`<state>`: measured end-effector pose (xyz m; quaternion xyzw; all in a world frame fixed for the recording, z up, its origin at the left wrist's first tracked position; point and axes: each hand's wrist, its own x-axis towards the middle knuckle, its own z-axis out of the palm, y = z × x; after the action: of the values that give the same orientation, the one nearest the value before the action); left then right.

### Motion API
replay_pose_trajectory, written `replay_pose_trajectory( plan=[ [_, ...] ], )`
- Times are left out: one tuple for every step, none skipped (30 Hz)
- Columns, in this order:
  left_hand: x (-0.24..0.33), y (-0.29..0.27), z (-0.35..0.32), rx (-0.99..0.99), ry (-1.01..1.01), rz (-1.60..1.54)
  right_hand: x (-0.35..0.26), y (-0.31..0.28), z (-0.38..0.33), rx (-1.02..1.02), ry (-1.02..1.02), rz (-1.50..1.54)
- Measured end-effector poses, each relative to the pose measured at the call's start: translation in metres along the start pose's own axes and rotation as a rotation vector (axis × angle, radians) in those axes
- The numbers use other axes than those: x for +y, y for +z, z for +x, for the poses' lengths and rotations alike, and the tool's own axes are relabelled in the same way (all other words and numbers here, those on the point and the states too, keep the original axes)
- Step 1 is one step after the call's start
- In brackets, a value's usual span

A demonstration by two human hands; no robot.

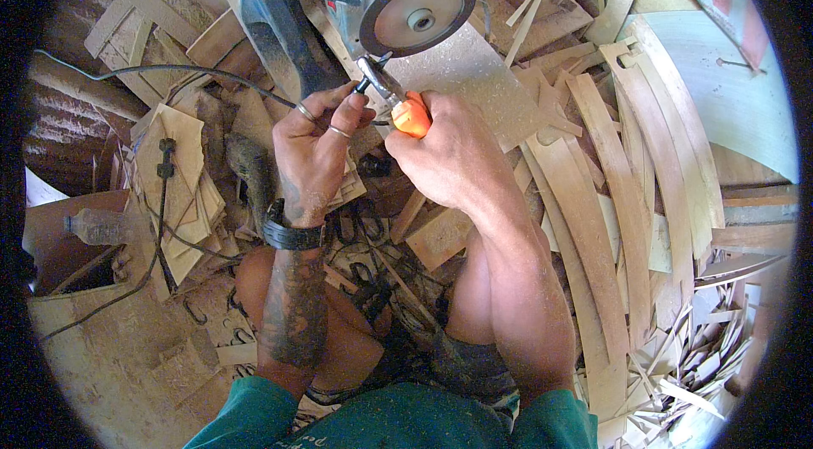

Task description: The person holds a drill bit in a clamp and grinds its tip against a bench grinder. They repeatedly adjust the bit's angle and position to sharpen different facets of the cutting edge.

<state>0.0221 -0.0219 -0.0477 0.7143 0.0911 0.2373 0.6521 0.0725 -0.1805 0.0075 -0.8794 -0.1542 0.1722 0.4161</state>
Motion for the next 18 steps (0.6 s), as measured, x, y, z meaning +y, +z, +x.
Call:
replay_pose_trajectory(
  plan=[
    [0.0,0.0,0.0001,-0.003,0.002,-0.001,0.0005,0.0,-0.0001,0.002,0.004,-0.004],
    [0.0001,-0.0001,0.0001,-0.004,-0.002,0.0,0.001,0.0002,-0.0002,0.003,0.007,-0.009],
    [0.0002,-0.0003,0.0002,-0.006,0.0,0.001,0.0013,0.0012,-0.0004,0.014,0.004,0.0],
    [0.0003,-0.0005,0.0002,-0.007,-0.004,0.004,0.0014,0.0026,-0.0005,0.025,0.001,0.009],
    [0.0004,-0.0007,0.0001,-0.007,-0.01,0.008,0.0015,0.0036,-0.0005,0.035,0.002,0.015],
    [0.0005,-0.0005,-0.0001,-0.006,-0.01,0.001,0.0014,0.004,-0.0004,0.039,-0.007,0.02],
    [0.0005,-0.0001,-0.0004,-0.003,-0.014,-0.004,0.0013,0.0041,-0.0003,0.042,-0.012,0.021],
    [0.0005,0.0002,-0.0007,0.001,-0.014,-0.01,0.001,0.004,-0.0003,0.042,0.002,0.015],
    [0.0004,0.0001,-0.0007,0.0,-0.017,-0.013,0.0008,0.0029,-0.0002,0.024,-0.004,0.014],
    [0.0003,0.0001,-0.0007,0.0,-0.016,-0.017,0.0006,0.0009,-0.0001,0.003,0.008,0.006],
    [0.0002,0.0,-0.0007,0.001,-0.016,-0.021,0.0002,-0.0002,0.0,-0.017,0.021,-0.003],
    [0.0,-0.0002,-0.001,0.0,-0.011,-0.013,-0.0002,-0.0004,-0.0002,-0.013,0.015,-0.002],
    [-0.0002,-0.0003,-0.0014,-0.001,-0.007,-0.006,-0.0006,-0.0004,-0.0005,-0.009,0.009,-0.002],
    [-0.0004,-0.0005,-0.0016,0.0,0.001,0.002,-0.0007,-0.0003,-0.0006,-0.004,0.002,-0.001],
    [-0.0007,-0.0005,-0.0016,-0.002,-0.004,-0.008,-0.0005,-0.0002,-0.0004,-0.008,0.007,0.0],
    [-0.001,-0.0003,-0.0013,-0.003,-0.006,-0.018,-0.0001,0.0002,0.0001,-0.011,0.012,0.001],
    [-0.0013,-0.0002,-0.0013,-0.002,-0.017,-0.02,0.0006,0.0008,0.0005,-0.014,0.018,0.002],
    [-0.0014,-0.0002,-0.0015,-0.001,-0.008,-0.021,0.0013,0.0023,0.0007,0.001,0.011,0.011]
  ],
)
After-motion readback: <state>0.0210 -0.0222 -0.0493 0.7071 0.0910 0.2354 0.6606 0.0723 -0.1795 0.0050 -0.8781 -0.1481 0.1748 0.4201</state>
